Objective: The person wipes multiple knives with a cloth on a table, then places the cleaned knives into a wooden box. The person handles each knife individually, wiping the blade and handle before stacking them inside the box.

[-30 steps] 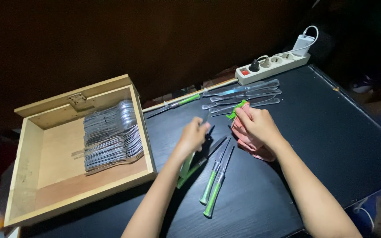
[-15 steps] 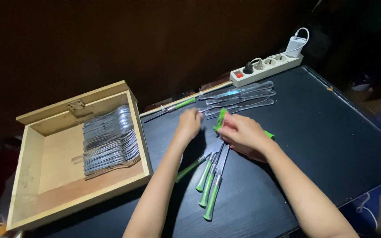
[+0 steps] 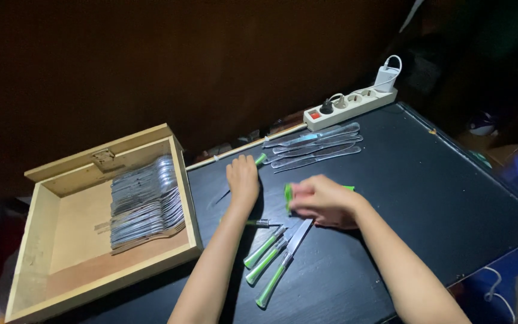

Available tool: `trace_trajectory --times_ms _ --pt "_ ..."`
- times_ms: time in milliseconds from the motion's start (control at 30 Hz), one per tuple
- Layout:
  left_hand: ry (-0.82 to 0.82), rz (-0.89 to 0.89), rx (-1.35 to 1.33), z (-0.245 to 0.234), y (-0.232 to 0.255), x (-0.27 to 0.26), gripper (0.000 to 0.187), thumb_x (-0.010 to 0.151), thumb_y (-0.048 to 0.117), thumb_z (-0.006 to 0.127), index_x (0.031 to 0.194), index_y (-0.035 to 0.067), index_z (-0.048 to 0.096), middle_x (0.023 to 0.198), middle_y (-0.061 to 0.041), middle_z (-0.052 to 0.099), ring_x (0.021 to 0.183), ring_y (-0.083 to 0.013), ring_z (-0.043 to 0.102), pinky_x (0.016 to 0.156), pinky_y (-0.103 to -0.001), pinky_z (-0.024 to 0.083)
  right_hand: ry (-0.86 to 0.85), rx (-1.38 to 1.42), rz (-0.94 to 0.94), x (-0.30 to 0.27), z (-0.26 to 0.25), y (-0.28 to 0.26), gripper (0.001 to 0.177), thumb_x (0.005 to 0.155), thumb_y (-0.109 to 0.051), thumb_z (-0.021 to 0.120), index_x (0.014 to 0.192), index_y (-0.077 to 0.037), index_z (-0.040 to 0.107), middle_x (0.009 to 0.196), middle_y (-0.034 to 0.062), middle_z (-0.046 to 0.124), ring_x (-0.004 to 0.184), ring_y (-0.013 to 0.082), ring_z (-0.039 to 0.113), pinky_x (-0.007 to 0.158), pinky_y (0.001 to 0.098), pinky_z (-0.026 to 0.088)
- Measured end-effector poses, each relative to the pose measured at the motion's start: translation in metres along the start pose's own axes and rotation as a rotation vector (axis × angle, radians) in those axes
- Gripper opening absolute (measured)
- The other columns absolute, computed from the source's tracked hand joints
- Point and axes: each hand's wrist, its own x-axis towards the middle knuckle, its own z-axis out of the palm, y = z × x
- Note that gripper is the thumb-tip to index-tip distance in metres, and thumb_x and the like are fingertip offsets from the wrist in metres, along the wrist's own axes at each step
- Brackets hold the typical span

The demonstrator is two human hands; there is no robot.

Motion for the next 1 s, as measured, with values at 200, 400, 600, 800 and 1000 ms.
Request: trace_trajectory --times_ms 200,400,600,800,1000 --pt "0.184 0.109 -0.335 -0.124 0.023 0.019 0.015 0.099 0.008 0.058 0.114 0.011 0.059 0.096 -0.004 0.059 0.080 -0.0259 0.059 0.066 -0.038 0.048 0.632 1.467 -0.100 0.079 -0.011 0.108 0.029 0.098 -0.039 0.061 0.096 -0.011 0.069 0.085 0.0055 0.073 0.068 0.0175 0.072 0.064 0.0341 0.059" --pt "0.545 0.133 -0.900 -0.108 0.046 -0.003 0.012 0.098 0.005 0.064 0.109 0.005 0.059 0.105 -0.009 0.068 0.091 -0.0283 0.070 0.079 -0.033 0.059 0.554 1.535 -0.168 0.067 0.021 0.055 0.032 0.101 -0.034 0.055 0.117 -0.007 0.062 0.107 0.0133 0.070 0.091 0.0224 0.070 0.080 0.0356 0.058" --pt "0.216 0.209 -1.127 -0.084 0.060 -0.036 0.015 0.088 0.013 0.073 0.099 0.012 0.063 0.110 -0.004 0.066 0.105 -0.0260 0.068 0.094 -0.032 0.055 0.454 1.605 -0.238 0.055 0.030 0.018 0.046 0.104 -0.028 0.048 0.142 -0.002 0.054 0.133 0.0228 0.066 0.118 0.0283 0.068 0.098 0.0375 0.057" --pt "-0.127 0.140 -0.944 -0.091 0.052 -0.031 0.033 0.098 0.002 0.054 0.130 -0.005 0.053 0.102 -0.026 0.067 0.094 -0.0454 0.068 0.081 -0.050 0.056 0.917 1.238 -0.293 0.070 0.023 0.051 0.035 0.098 -0.026 0.072 0.129 -0.012 0.066 0.117 0.0093 0.074 0.097 0.0179 0.073 0.083 0.0351 0.063" --pt "-0.581 0.034 -0.657 -0.083 0.036 -0.036 0.015 0.103 0.019 0.048 0.101 0.004 0.051 0.081 -0.020 0.068 0.077 -0.0470 0.072 0.069 -0.057 0.056 0.917 0.445 0.066 0.040 -0.013 0.048 0.038 0.096 -0.043 0.070 0.098 -0.007 0.078 0.085 0.0185 0.074 0.086 0.0333 0.073 0.071 0.0503 0.054"
